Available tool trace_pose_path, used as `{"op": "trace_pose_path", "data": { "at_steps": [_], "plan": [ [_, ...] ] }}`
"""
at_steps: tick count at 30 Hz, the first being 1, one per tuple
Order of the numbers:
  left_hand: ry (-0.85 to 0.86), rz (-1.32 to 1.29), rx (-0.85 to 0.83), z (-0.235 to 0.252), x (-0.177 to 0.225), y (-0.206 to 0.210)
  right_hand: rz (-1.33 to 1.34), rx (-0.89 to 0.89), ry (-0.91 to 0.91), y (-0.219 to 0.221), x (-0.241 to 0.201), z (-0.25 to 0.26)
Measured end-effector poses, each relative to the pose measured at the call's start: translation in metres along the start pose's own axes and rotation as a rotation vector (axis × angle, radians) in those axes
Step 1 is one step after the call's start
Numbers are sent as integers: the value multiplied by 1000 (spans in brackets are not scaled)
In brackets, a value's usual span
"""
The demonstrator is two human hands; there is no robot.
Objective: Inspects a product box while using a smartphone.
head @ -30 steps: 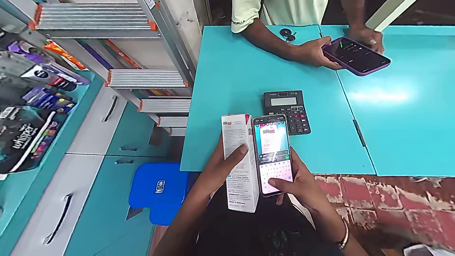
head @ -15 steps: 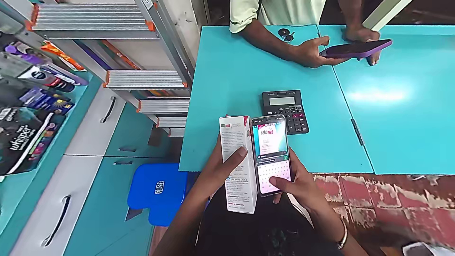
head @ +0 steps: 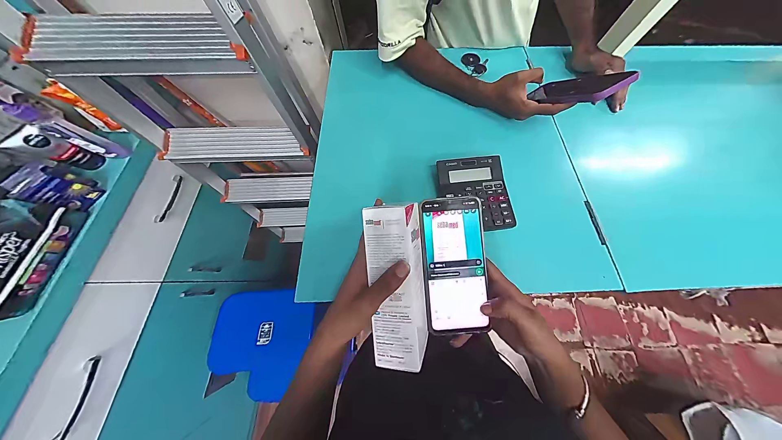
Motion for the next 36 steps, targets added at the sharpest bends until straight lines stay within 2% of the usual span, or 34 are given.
{"op": "trace_pose_path", "data": {
  "at_steps": [7,16,22,27,30,36],
  "plan": [
    [-15,-56,-33,1,-3,2,32,83,55,-6,3,-2],
    [-8,-81,-32,-1,0,5,-79,-2,-39,3,-3,-2],
    [1,-96,-43,-4,1,8,-163,130,-23,2,-1,-1],
    [7,-84,-47,-5,3,11,-176,174,-25,-1,0,1],
    [16,-82,-63,-4,3,11,-210,274,-22,-5,0,2],
    [-9,-74,-51,-1,-1,7,-160,246,-49,-5,1,3]
  ]
}}
Point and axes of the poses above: each hand's wrist, its own z-axis towards the middle knuckle, its own y-axis out of the palm, x = y × z, the point moved 10 cm from there along z, towards the middle knuckle, and after that the axes turned 3 degrees about -z, right-handed, at the moved point
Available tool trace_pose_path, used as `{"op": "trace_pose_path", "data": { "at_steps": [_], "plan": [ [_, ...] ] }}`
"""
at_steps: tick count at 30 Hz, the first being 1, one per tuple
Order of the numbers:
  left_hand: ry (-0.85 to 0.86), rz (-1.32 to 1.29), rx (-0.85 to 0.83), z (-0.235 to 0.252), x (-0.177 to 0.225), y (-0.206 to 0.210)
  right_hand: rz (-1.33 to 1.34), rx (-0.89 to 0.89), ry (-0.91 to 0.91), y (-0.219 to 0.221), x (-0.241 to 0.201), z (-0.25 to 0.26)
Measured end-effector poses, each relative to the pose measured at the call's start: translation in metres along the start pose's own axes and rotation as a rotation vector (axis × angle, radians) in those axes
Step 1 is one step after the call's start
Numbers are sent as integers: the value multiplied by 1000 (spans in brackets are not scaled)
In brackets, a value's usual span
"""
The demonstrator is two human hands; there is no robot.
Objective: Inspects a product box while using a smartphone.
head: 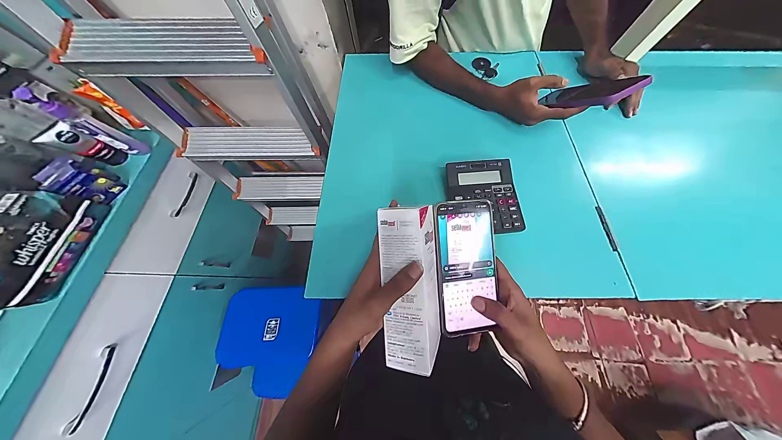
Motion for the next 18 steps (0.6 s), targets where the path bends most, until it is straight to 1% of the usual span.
{"op": "trace_pose_path", "data": {
  "at_steps": [4,7,9,12,15,18],
  "plan": [
    [-15,7,23,0,0,-2,34,17,34,-3,4,1],
    [-17,24,33,2,0,-4,129,27,81,-4,8,3],
    [-38,47,71,3,-1,-7,146,54,111,-5,10,3],
    [-105,120,150,7,-6,-16,132,107,123,-8,11,3],
    [-174,270,236,13,-15,-32,108,153,114,-13,12,4],
    [-187,381,268,19,-20,-43,105,170,82,-19,13,5]
  ]
}}
Point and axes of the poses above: each hand's wrist, its own z-axis towards the middle knuckle, its own y-axis out of the palm, x = y × z, the point moved 10 cm from there along z, towards the middle knuckle, and after that the axes turned 3 degrees about -z, right-handed, at the moved point
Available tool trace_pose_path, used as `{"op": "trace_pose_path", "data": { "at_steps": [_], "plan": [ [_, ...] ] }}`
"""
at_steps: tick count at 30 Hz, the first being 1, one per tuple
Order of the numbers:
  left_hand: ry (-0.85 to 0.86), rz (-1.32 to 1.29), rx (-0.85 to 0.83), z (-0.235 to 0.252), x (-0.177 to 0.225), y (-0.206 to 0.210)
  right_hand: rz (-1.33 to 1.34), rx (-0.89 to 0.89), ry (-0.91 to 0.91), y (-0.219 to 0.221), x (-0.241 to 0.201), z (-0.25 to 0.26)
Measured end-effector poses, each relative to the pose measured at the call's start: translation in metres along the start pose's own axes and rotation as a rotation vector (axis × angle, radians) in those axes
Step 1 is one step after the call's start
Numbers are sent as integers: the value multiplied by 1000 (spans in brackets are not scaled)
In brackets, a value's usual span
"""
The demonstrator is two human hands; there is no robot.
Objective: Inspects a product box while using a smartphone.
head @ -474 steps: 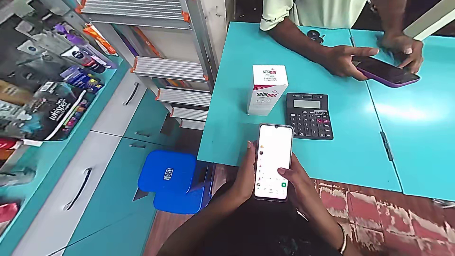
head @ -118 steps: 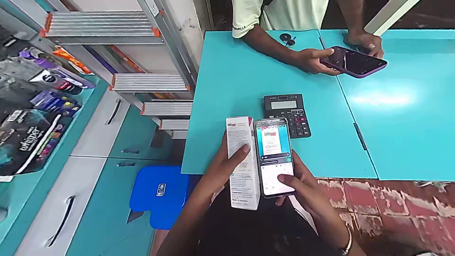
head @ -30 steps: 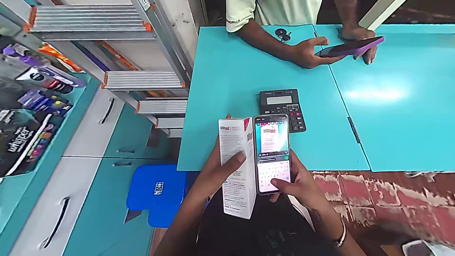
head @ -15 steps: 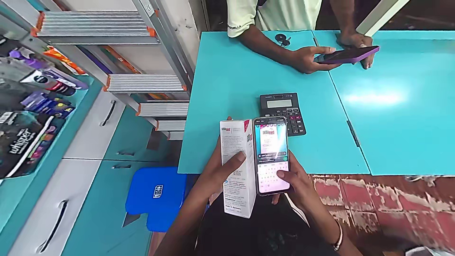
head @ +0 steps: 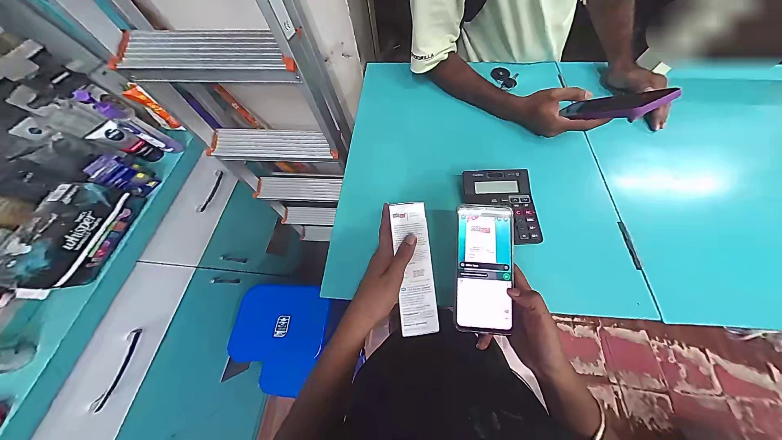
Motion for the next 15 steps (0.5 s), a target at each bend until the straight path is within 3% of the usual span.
{"op": "trace_pose_path", "data": {
  "at_steps": [7,15],
  "plan": [
    [24,66,-6,10,-5,1,-26,49,-4,-4,-1,2],
    [114,503,155,13,6,-20,-73,119,16,-4,-1,3]
  ]
}}
Point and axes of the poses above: each hand's wrist, its own z-axis towards the middle knuckle, its own y-axis out of the palm, x = y × z, the point moved 10 cm from there along z, towards the middle knuckle, and after that the axes turned 3 degrees about -z, right-handed, at the moved point
